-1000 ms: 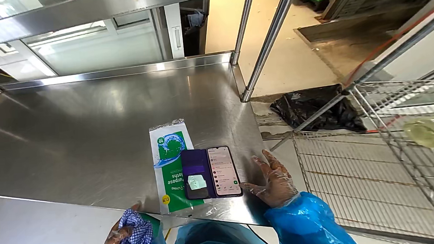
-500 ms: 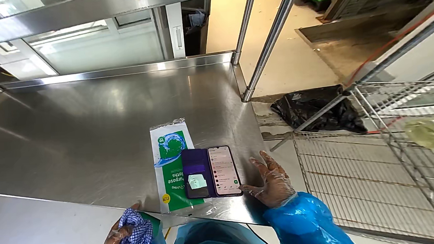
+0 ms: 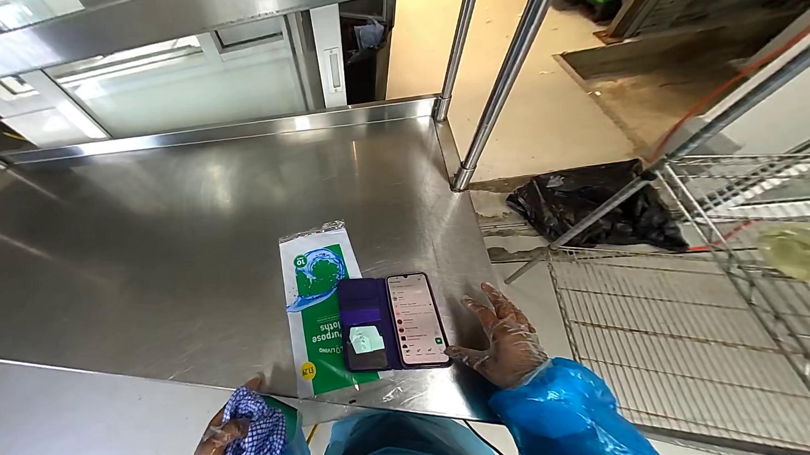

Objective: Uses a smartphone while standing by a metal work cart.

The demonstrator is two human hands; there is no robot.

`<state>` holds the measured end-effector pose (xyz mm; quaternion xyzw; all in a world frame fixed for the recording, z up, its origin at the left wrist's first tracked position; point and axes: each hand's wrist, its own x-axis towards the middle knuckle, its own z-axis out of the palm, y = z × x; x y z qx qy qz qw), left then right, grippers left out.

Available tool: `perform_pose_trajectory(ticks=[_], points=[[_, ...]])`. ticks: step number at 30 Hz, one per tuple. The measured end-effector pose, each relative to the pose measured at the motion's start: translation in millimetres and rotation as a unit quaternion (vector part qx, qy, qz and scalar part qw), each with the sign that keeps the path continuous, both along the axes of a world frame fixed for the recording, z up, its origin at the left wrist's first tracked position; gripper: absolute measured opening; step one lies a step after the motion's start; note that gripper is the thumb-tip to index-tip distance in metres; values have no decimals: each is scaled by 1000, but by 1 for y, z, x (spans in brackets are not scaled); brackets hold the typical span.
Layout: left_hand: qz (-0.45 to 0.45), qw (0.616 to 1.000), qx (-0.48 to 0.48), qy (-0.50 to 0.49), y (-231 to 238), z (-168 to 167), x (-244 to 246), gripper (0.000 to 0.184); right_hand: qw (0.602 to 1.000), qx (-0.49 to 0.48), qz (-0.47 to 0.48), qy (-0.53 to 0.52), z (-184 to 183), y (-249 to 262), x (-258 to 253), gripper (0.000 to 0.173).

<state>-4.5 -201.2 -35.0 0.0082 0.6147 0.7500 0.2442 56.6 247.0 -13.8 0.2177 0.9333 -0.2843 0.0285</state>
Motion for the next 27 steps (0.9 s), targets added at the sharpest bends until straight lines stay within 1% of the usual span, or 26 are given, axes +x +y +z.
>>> perform_pose_trajectory(ticks=[4, 9, 14, 18, 27], points=[[-1, 1000, -23, 5, 2, 2, 1, 51, 1000, -2, 1, 17, -1, 0, 1, 87], [4, 1000, -14, 3, 5, 4, 1, 52, 1000, -3, 8, 14, -1, 1, -1, 88], [4, 1000, -6, 4, 3, -1, 2, 52, 1000, -10, 11, -13, 4, 2, -4, 89], [-4, 1000, 9, 14, 1, -3, 1, 56, 1000, -3, 16, 18, -1, 2, -2, 87], [-9, 1000, 14, 20, 2, -6, 1, 57, 1000, -2, 20, 11, -2, 5, -2, 88]])
